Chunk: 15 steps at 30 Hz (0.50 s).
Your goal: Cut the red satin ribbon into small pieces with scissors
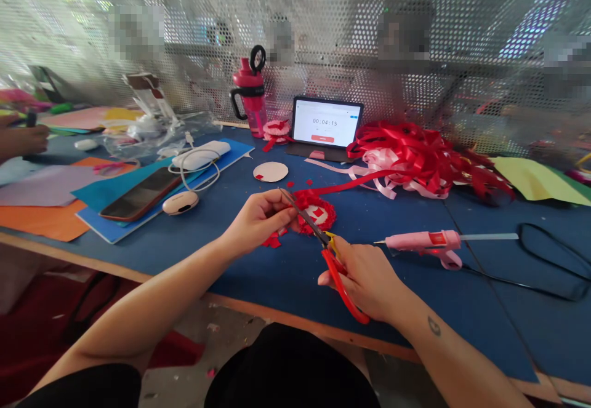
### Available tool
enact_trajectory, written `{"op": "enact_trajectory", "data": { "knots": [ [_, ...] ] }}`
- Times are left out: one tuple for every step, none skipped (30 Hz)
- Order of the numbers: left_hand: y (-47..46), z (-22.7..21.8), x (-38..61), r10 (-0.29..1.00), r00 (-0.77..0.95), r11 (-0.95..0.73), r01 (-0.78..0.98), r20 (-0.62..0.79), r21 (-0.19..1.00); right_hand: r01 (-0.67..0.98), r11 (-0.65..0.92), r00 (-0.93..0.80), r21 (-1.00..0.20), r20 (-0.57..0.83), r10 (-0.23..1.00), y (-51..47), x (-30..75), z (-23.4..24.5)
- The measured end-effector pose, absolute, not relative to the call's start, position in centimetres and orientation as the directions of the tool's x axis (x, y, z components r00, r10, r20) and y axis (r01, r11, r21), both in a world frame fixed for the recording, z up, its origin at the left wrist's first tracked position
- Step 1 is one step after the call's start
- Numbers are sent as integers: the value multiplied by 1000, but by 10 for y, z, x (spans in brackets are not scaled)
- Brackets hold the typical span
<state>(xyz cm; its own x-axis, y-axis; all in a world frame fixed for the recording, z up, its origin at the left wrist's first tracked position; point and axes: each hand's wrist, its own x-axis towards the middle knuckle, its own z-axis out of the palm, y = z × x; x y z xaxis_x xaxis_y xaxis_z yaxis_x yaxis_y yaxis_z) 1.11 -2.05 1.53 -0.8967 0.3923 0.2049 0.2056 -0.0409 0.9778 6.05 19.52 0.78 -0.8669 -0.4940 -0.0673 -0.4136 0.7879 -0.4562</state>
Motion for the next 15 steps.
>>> {"op": "enact_trajectory", "data": {
  "knots": [
    [-20,15,11,393,-895,-42,209,209,977,-413,789,-867,-456,-68,-493,195,61,8],
    [-20,15,11,394,-894,-41,213,212,976,-413,787,-867,-458,-67,-494,195,61,8],
    [-20,15,11,394,-894,-39,216,214,976,-414,783,-866,-463,-65,-497,195,61,9],
    [-20,15,11,395,-894,-35,217,213,976,-415,778,-864,-471,-62,-499,195,61,9],
    [-20,15,11,397,-893,-33,218,213,975,-417,771,-863,-481,-58,-503,195,61,9],
    [-20,16,11,397,-893,-34,217,212,976,-419,762,-860,-494,-54,-508,195,60,9],
    [-20,16,11,395,-894,-33,215,210,976,-421,751,-856,-509,-52,-515,196,60,10],
    [-20,17,12,393,-896,-30,212,207,977,-421,741,-852,-523,-52,-521,196,60,10],
    [-20,17,12,389,-898,-26,210,204,977,-421,731,-848,-538,-54,-528,196,60,9],
    [-20,18,12,384,-901,-20,209,201,978,-419,723,-845,-549,-56,-532,196,60,9],
    [-20,19,13,378,-905,-14,207,197,978,-416,717,-842,-559,-59,-535,197,59,8],
    [-19,20,13,376,-906,-9,205,194,979,-412,717,-844,-563,-61,-533,197,59,7],
    [-19,20,13,376,-906,-9,204,193,979,-407,720,-849,-562,-59,-526,197,59,6],
    [-19,21,13,377,-906,-11,205,194,979,-402,723,-854,-561,-56,-517,198,59,5],
    [-19,21,14,379,-905,-13,206,195,979,-396,726,-860,-562,-52,-508,198,59,4]
  ]
}}
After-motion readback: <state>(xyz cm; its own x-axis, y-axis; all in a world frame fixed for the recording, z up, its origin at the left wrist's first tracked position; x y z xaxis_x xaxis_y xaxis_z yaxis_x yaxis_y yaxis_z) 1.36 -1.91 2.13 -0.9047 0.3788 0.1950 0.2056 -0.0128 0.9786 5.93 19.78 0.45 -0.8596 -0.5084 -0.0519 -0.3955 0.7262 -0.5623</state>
